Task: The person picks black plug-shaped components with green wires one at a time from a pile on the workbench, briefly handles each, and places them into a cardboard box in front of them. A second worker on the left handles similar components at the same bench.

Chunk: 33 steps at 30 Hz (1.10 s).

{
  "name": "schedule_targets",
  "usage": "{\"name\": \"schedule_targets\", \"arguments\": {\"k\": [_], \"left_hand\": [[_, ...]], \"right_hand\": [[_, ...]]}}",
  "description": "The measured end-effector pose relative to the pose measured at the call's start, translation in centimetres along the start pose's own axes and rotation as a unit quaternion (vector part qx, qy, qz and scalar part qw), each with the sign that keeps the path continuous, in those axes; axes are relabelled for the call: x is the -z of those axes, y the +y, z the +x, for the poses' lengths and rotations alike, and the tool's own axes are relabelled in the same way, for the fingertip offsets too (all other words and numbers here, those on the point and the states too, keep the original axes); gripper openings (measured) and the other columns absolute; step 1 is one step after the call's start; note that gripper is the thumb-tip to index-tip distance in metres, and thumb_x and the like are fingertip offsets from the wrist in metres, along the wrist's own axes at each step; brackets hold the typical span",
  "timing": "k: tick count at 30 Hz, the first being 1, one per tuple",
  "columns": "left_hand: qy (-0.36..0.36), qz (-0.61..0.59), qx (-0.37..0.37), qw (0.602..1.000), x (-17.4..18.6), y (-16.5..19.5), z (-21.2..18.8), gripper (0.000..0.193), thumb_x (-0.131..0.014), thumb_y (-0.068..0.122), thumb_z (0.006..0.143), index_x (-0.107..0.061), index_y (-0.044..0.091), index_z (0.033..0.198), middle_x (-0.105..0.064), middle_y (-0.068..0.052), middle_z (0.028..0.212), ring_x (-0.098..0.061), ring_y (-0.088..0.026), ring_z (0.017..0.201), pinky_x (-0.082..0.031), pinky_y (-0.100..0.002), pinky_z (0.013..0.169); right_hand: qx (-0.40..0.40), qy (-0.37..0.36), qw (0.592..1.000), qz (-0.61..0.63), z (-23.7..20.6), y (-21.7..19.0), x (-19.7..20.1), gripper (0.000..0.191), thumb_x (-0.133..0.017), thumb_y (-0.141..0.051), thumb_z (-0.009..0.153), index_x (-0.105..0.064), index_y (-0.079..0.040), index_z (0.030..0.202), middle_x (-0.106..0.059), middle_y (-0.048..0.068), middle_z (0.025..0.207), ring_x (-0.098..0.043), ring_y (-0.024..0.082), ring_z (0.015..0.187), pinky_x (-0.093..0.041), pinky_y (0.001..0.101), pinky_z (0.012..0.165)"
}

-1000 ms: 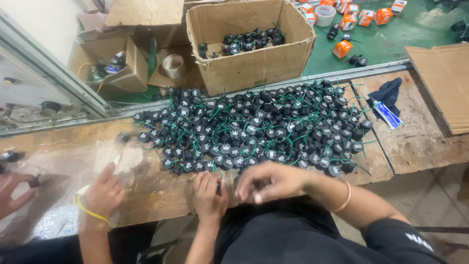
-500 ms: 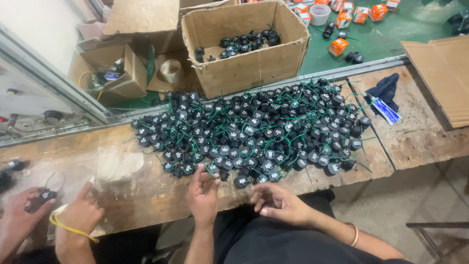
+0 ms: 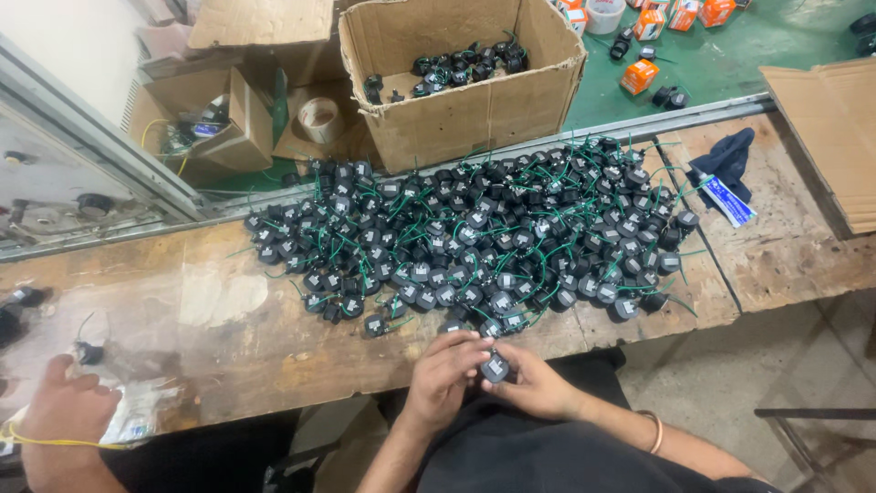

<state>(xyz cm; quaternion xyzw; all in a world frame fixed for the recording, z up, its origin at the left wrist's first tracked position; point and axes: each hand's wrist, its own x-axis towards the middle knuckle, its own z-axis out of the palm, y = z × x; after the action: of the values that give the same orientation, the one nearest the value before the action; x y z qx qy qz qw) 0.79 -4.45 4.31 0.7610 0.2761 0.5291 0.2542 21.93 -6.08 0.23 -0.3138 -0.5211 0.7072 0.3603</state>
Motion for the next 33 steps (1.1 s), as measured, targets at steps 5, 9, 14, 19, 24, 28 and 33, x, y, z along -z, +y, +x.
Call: {"name": "schedule_targets", "arguments": {"k": [5,9,14,19,24,28,33], "left_hand": [[0.040,-0.178,0.192,0.964,-1.3,0.4,-0.9,0.025,-0.083,-0.005,0.071,-0.067,0.005,0.087,-0.076,-0.011,0.105,-0.067,-0.032,0.106,-0.054,-0.043,0.087],[0.142,-0.193,0.247,0.939,-2.2,0.5,-1.9,0.025,-0.084,0.000,0.077,-0.060,0.004,0.079,-0.074,-0.009,0.092,-0.069,-0.027,0.094,-0.055,-0.042,0.084],[0.230,0.120,0.055,0.964,3.1,-0.7,-2.5,0.018,-0.082,0.014,0.082,-0.070,0.007,0.093,-0.074,-0.006,0.108,-0.072,-0.021,0.105,-0.059,-0.034,0.092],[0.070,0.381,0.117,0.914,6.8,-2.2,-1.4,0.033,-0.069,0.003,0.080,-0.075,0.005,0.112,-0.068,-0.014,0.128,-0.064,-0.033,0.120,-0.050,-0.041,0.098],[0.062,0.295,0.209,0.930,7.0,-4.5,-2.3,0.030,-0.063,-0.001,0.079,-0.077,0.008,0.104,-0.070,-0.010,0.130,-0.063,-0.030,0.124,-0.050,-0.039,0.101],[0.184,0.124,0.288,0.932,7.0,-6.4,-4.1,0.030,-0.059,0.006,0.097,-0.071,0.008,0.124,-0.070,-0.010,0.134,-0.066,-0.022,0.126,-0.050,-0.037,0.107],[0.161,-0.343,0.190,0.906,4.2,-4.2,-4.5,0.023,-0.058,0.021,0.105,-0.066,0.006,0.120,-0.066,-0.017,0.141,-0.059,-0.034,0.136,-0.044,-0.047,0.117]], "right_hand": [[0.070,0.041,0.966,-0.245,0.0,-1.9,-0.9,0.027,-0.076,-0.002,0.085,-0.067,0.000,0.110,-0.071,0.009,0.100,-0.069,0.021,0.094,-0.055,0.0335,0.079],[0.059,0.015,0.946,-0.319,0.3,-4.4,-1.9,0.024,-0.081,-0.006,0.081,-0.069,-0.003,0.102,-0.074,0.012,0.095,-0.075,0.030,0.090,-0.057,0.0374,0.076],[0.205,-0.035,0.929,-0.307,0.3,-5.8,-2.1,0.031,-0.083,-0.004,0.078,-0.067,-0.004,0.105,-0.074,0.013,0.112,-0.073,0.031,0.105,-0.058,0.0383,0.087],[0.212,-0.015,0.934,-0.286,0.3,-5.4,-2.2,0.045,-0.075,0.002,0.081,-0.065,-0.003,0.124,-0.069,0.013,0.122,-0.071,0.028,0.110,-0.055,0.0401,0.095],[0.148,-0.051,0.961,-0.229,0.1,-4.9,-2.2,0.046,-0.064,0.007,0.084,-0.065,-0.006,0.128,-0.056,0.013,0.137,-0.070,0.023,0.103,-0.060,0.0350,0.089],[0.196,-0.045,0.943,-0.263,-0.2,-4.6,-1.4,0.048,-0.068,0.010,0.085,-0.064,-0.006,0.130,-0.063,0.012,0.133,-0.069,0.020,0.104,-0.057,0.0324,0.095],[-0.031,-0.007,0.999,-0.032,0.4,-2.8,-1.1,0.074,-0.066,0.008,0.081,-0.043,-0.010,0.149,-0.060,0.011,0.129,-0.060,0.013,0.100,-0.054,0.0306,0.086]]}}
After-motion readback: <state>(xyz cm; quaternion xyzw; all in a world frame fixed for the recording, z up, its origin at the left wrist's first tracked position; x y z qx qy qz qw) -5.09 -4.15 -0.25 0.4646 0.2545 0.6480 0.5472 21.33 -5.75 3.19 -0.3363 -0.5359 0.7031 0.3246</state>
